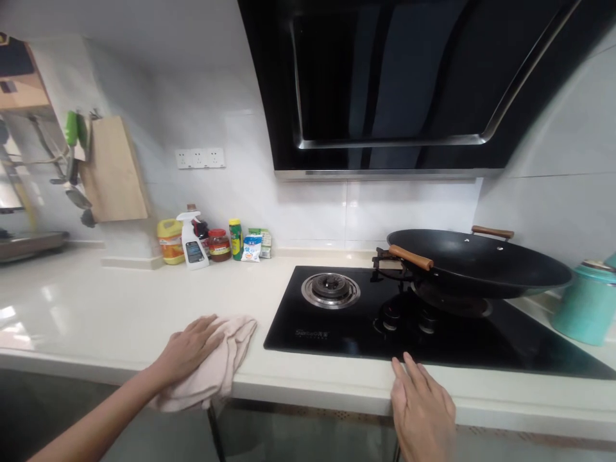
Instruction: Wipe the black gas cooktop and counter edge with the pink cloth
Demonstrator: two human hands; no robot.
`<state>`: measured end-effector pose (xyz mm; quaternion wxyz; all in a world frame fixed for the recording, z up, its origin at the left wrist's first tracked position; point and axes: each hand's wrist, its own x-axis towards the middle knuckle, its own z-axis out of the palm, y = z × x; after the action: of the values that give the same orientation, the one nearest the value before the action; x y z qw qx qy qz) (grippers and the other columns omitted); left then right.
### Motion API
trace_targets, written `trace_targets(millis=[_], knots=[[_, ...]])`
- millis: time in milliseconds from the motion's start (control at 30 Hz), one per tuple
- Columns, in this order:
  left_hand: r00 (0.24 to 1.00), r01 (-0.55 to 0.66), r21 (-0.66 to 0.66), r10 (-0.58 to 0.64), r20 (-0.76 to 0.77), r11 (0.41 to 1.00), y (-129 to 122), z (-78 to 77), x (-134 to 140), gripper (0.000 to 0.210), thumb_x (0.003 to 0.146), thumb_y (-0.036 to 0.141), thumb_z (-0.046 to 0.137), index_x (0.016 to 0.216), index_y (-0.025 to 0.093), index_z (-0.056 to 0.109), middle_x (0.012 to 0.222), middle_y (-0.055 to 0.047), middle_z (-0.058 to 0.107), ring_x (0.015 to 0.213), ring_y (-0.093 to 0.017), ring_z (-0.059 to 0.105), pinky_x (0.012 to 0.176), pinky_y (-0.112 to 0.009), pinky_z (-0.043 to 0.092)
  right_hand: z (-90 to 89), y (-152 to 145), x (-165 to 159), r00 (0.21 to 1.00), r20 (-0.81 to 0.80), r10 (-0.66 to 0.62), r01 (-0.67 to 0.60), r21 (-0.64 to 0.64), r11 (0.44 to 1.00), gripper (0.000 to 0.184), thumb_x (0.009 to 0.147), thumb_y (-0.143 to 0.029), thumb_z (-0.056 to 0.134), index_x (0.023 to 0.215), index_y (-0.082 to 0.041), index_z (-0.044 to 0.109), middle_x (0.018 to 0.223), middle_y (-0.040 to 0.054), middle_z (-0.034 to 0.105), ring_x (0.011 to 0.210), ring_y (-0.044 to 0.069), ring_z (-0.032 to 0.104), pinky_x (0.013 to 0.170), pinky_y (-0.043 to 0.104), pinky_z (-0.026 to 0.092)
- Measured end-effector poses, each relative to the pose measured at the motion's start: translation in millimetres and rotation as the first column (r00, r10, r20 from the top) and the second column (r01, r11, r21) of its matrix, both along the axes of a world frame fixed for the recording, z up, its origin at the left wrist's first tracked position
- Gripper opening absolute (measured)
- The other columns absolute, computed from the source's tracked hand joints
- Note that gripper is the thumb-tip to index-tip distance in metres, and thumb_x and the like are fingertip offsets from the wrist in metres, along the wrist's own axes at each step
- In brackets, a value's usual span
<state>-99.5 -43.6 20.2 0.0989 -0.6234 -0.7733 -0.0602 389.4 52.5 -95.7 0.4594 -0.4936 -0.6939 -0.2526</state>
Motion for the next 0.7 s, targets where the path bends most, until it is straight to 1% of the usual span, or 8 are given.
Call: trace_targets(millis=[33, 100, 200, 333, 433, 500, 567, 700], knots=[[0.999, -0.048, -0.038, 0.049, 0.012, 0.998, 7.6, 2.7, -3.2, 0.053, 0.103, 0.046, 0.03, 0.149, 0.034, 0.052, 0.161, -0.008, 0.044, 0.147, -0.033, 0.037, 0.107, -0.06, 0.042, -0.7, 1.0, 0.2, 1.0, 0.005, -0.002, 0.002, 0.024, 1.0, 0.046, 0.102, -0.039, 0.035, 0.117, -0.02, 0.074, 0.127, 0.01, 0.071, 0.112, 0.03, 0.064, 0.091, 0.046, 0.043], [0.993, -0.116, -0.042, 0.116, 0.008, 0.992, 23.8, 6.8, -7.8, 0.054, 0.102, 0.045, 0.029, 0.151, 0.032, 0.049, 0.16, -0.011, 0.044, 0.146, -0.035, 0.038, 0.109, -0.064, 0.037, -2.5, 3.1, -0.1, 1.0, 0.005, -0.004, 0.003, 0.06, 0.998, 0.044, 0.102, -0.038, 0.036, 0.114, -0.021, 0.074, 0.125, 0.0095, 0.072, 0.109, 0.03, 0.065, 0.089, 0.046, 0.043], [0.988, -0.155, -0.013, 0.155, -0.001, 0.988, 52.0, 9.7, -11.0, 0.055, 0.101, 0.046, 0.03, 0.149, 0.031, 0.051, 0.155, -0.012, 0.05, 0.14, -0.035, 0.044, 0.106, -0.062, 0.039, -5.7, 6.3, -1.7, 0.999, -0.042, 0.007, -0.004, 0.089, 0.996, 0.039, 0.101, -0.034, 0.04, 0.112, -0.022, 0.074, 0.123, 0.0083, 0.073, 0.105, 0.029, 0.066, 0.087, 0.045, 0.043], [0.977, -0.213, -0.012, 0.214, 0.022, 0.977, 99.8, 10.2, -11.8, 0.057, 0.1, 0.05, 0.027, 0.148, 0.032, 0.052, 0.148, -0.012, 0.056, 0.133, -0.036, 0.048, 0.103, -0.059, 0.041, -8.8, 12.0, -0.9, 0.991, -0.069, 0.111, -0.096, 0.194, 0.976, 0.032, 0.095, -0.024, 0.047, 0.114, -0.023, 0.074, 0.113, 0.0046, 0.077, 0.097, 0.024, 0.07, 0.083, 0.039, 0.044], [0.969, -0.239, -0.017, 0.24, 0.051, 0.971, 141.7, 10.3, -10.9, 0.058, 0.1, 0.052, 0.024, 0.148, 0.033, 0.051, 0.146, -0.011, 0.057, 0.133, -0.036, 0.048, 0.103, -0.059, 0.04, -10.9, 16.7, 3.1, 0.98, -0.059, 0.192, -0.167, 0.291, 0.942, 0.03, 0.09, -0.016, 0.052, 0.107, -0.023, 0.076, 0.1, 0.0026, 0.079, 0.089, 0.021, 0.071, 0.08, 0.035, 0.045], [0.966, -0.245, -0.023, 0.246, 0.073, 0.969, 170.3, 10.5, -9.1, 0.058, 0.1, 0.053, 0.023, 0.147, 0.035, 0.052, 0.147, -0.011, 0.056, 0.134, -0.037, 0.047, 0.104, -0.061, 0.038, -13.9, 19.7, 6.7, 0.974, -0.033, 0.226, -0.203, 0.331, 0.922, 0.029, 0.087, -0.014, 0.054, 0.103, -0.022, 0.077, 0.095, 0.002, 0.079, 0.086, 0.02, 0.072, 0.079, 0.033, 0.046], [0.966, -0.242, -0.024, 0.243, 0.091, 0.97, 197.8, 10.8, -5.9, 0.058, 0.1, 0.054, 0.023, 0.146, 0.036, 0.053, 0.147, -0.011, 0.056, 0.134, -0.037, 0.046, 0.104, -0.061, 0.037, -18.6, 22.6, 10.6, 0.971, -0.008, 0.24, -0.223, 0.346, 0.911, 0.027, 0.088, -0.016, 0.054, 0.102, -0.022, 0.077, 0.093, 0.0024, 0.079, 0.084, 0.02, 0.072, 0.079, 0.033, 0.046], [0.968, -0.227, -0.016, 0.227, 0.11, 0.974, 244.2, 11.5, 4.4, 0.059, 0.1, 0.056, 0.022, 0.147, 0.038, 0.051, 0.151, -0.009, 0.052, 0.137, -0.037, 0.044, 0.104, -0.06, 0.036, -27.8, 26.7, 16.0, 0.974, 0.002, 0.226, -0.214, 0.33, 0.92, 0.027, 0.091, -0.02, 0.053, 0.103, -0.023, 0.077, 0.093, 0.0026, 0.079, 0.081, 0.02, 0.072, 0.08, 0.033, 0.046]])
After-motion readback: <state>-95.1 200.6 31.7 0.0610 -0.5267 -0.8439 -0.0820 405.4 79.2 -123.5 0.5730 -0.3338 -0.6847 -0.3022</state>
